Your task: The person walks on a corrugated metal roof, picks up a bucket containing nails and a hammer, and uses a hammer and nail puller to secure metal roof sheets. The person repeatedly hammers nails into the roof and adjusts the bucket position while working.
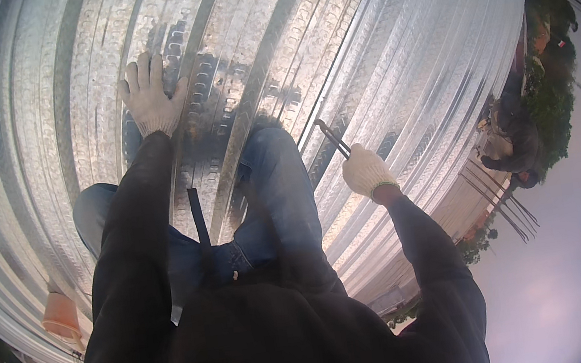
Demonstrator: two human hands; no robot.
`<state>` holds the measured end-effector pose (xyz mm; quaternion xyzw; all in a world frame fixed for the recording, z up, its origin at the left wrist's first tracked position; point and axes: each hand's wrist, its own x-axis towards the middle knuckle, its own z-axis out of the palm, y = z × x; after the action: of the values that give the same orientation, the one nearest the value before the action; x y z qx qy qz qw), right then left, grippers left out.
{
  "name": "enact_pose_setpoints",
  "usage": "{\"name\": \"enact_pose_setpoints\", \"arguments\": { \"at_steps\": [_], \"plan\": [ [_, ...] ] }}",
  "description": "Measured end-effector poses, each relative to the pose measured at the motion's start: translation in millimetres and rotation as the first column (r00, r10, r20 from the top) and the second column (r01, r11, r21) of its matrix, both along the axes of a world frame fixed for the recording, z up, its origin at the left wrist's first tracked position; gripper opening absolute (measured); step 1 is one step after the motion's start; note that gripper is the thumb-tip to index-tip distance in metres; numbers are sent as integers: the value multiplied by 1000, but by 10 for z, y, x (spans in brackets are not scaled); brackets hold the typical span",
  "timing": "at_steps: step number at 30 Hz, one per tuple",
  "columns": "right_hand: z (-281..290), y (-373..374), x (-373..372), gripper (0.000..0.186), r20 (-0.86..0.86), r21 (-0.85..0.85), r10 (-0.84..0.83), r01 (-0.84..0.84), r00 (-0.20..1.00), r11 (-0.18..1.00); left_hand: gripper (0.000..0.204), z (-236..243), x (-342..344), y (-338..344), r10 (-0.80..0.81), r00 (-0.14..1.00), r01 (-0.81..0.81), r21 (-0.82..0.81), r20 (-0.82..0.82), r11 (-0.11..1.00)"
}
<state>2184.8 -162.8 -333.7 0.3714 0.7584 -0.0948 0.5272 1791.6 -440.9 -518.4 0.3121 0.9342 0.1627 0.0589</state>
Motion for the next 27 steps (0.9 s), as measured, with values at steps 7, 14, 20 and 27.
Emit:
{"name": "enact_pose_setpoints", "arguments": {
  "at_steps": [7,14,20,27],
  "plan": [
    [2142,-84,93,39,-153,334,-483,505,862,796,77,-16,30,-50,-58,998,59,45,-19,997],
    [1135,-1097,145,18,-242,-322,-970,941,21,101,72,-46,50,-90,-87,992,91,52,-87,994],
    [156,-1058,39,19,-14,-565,-968,800,-252,-200,67,-80,90,-90,-61,993,74,130,-102,989],
    [345,-999,-31,7,158,-684,-935,647,-318,-336,77,37,73,-69,-86,995,89,57,-52,994]
  ]
}}
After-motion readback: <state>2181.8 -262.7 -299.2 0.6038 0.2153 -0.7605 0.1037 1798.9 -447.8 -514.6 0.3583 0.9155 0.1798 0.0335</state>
